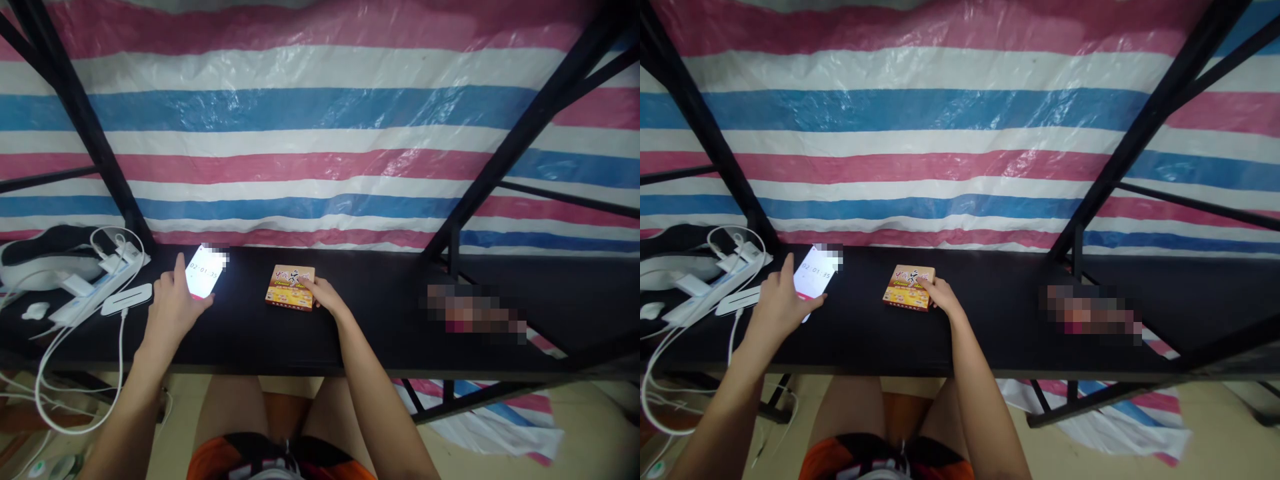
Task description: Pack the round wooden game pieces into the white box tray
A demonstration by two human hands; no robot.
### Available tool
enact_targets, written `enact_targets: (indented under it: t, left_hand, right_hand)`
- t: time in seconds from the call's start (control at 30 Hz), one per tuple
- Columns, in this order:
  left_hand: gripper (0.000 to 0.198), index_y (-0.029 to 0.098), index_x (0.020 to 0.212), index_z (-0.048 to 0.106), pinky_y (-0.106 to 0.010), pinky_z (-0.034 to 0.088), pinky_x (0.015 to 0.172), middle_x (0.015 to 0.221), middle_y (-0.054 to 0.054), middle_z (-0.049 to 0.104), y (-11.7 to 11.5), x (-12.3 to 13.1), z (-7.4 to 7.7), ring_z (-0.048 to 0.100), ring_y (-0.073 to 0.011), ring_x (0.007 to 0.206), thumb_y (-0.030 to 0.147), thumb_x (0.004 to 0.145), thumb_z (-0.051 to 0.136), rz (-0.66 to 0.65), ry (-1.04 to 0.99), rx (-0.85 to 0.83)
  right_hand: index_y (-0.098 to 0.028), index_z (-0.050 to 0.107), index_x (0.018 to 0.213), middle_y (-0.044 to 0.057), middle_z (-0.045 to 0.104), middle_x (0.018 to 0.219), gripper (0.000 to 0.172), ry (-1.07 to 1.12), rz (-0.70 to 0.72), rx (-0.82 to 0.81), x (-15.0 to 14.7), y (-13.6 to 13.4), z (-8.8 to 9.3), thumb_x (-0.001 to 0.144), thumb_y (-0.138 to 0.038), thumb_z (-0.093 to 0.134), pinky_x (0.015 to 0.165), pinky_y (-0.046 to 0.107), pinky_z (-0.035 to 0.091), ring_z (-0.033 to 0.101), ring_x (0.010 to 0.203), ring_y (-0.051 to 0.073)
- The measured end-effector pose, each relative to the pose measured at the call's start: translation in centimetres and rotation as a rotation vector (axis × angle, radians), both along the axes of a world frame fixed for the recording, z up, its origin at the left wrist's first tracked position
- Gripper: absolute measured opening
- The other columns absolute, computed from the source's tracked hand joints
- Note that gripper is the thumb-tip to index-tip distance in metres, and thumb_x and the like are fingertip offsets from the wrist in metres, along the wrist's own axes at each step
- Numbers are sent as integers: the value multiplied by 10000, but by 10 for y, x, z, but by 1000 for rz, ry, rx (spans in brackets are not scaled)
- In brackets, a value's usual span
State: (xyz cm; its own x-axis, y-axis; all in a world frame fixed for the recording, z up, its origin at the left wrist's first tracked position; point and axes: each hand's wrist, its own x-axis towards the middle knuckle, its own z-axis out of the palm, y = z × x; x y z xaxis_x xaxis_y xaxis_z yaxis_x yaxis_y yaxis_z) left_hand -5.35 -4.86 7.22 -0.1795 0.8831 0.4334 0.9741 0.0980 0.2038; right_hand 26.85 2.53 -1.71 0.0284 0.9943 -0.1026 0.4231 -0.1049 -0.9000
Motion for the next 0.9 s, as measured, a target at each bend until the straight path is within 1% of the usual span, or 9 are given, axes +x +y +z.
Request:
enact_targets:
  t: [0.1, 0.17, 0.23, 0.33, 0.6, 0.73, 0.9]
  left_hand:
    - [1041, 148, 1467, 126, -485, 457, 826, 1169, -193, 492, -27, 20, 17, 467, -403, 1089, 496, 652, 672, -45, -2, 159]
    - [1011, 170, 1466, 147, -491, 459, 838, 1179, -183, 487, -40, 28, 25, 464, -397, 1097, 489, 663, 671, -62, -19, 241]
    - [972, 202, 1459, 189, -496, 460, 843, 1187, -172, 483, -49, 32, 30, 466, -394, 1100, 490, 667, 673, -64, -30, 289]
    - [937, 231, 1446, 241, -495, 474, 821, 1189, -166, 479, -59, 33, 34, 481, -391, 1087, 504, 663, 678, -51, -28, 311]
    - [885, 238, 1422, 308, -453, 508, 726, 1109, -153, 507, -79, 37, 46, 532, -362, 1020, 508, 665, 679, -51, 18, 378]
    - [906, 271, 1420, 308, -454, 512, 702, 1099, -141, 509, -82, 39, 47, 539, -361, 1002, 507, 638, 700, -71, -8, 409]
    - [909, 256, 1421, 305, -460, 510, 689, 1099, -144, 504, -82, 39, 47, 535, -367, 997, 504, 640, 696, -70, 5, 401]
  right_hand:
    - [-134, 651, 865, 78, 678, 673, 457, 3, 5, -4, 0, -1, 0, 773, -575, 576, 348, 209, 398, 589, 478, 148]
    - [-133, 654, 860, 79, 677, 672, 462, 4, 7, -5, 0, -1, 0, 771, -580, 576, 345, 205, 395, 589, 478, 147]
    - [-132, 658, 862, 78, 675, 670, 466, 6, 9, -1, 0, 0, -2, 775, -581, 571, 344, 199, 392, 586, 475, 142]
    - [-129, 660, 882, 74, 672, 668, 471, 9, 14, 3, 1, 1, -3, 785, -579, 560, 342, 193, 387, 570, 459, 127]
    - [-121, 659, 895, 81, 683, 705, 496, -2, 15, -20, 1, 3, -6, 793, -592, 542, 335, 179, 367, 569, 472, 120]
    - [-127, 666, 906, 82, 687, 718, 500, 1, 18, -19, 2, 4, -8, 794, -597, 537, 333, 183, 363, 570, 474, 123]
    - [-119, 669, 892, 85, 683, 698, 497, 0, 16, -16, 2, 4, -7, 793, -590, 543, 337, 190, 366, 564, 464, 125]
